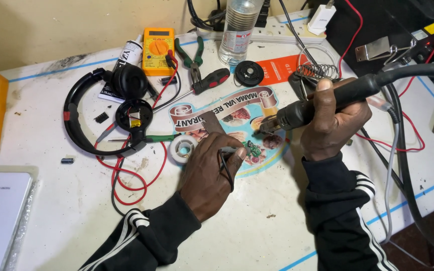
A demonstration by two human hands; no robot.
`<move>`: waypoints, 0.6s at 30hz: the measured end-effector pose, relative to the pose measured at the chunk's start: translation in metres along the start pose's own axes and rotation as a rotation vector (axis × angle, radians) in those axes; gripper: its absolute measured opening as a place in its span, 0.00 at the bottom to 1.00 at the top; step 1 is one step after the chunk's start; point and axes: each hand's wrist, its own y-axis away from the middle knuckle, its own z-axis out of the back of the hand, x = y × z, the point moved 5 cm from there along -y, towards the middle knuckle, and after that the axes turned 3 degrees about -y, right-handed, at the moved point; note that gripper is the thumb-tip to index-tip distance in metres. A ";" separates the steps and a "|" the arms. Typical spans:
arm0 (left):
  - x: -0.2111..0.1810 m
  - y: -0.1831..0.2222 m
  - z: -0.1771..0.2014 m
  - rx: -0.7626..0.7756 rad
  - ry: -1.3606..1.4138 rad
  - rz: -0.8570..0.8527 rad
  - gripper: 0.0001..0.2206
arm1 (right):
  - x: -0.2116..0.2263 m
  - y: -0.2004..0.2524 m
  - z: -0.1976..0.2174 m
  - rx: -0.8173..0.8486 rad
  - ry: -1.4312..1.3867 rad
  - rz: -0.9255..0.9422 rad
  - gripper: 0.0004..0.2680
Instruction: Soldering components onto a small circuit board at an electronics repair workbench.
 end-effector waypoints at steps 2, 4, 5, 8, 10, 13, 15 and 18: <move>0.000 0.001 0.000 -0.003 0.004 -0.001 0.17 | -0.002 0.000 0.000 -0.002 -0.004 -0.003 0.11; 0.000 0.000 0.000 -0.008 0.007 -0.002 0.17 | -0.002 0.000 0.001 -0.005 -0.010 -0.005 0.11; 0.001 0.000 0.000 0.008 0.018 -0.002 0.17 | -0.001 0.000 0.001 0.001 0.003 0.000 0.11; 0.006 -0.001 0.000 0.022 0.036 0.011 0.17 | 0.004 -0.001 0.000 0.007 0.005 0.009 0.12; 0.008 -0.001 0.000 0.020 0.042 0.023 0.17 | 0.006 -0.002 -0.001 0.006 -0.007 0.014 0.12; 0.008 -0.001 -0.001 0.014 0.073 0.009 0.17 | 0.006 -0.001 -0.002 -0.016 -0.040 0.019 0.11; 0.007 -0.001 0.000 0.014 0.069 0.015 0.17 | 0.002 0.000 -0.001 -0.065 -0.091 -0.006 0.11; 0.009 -0.002 0.001 0.021 0.054 0.000 0.16 | 0.008 -0.003 0.000 -0.038 -0.034 -0.012 0.12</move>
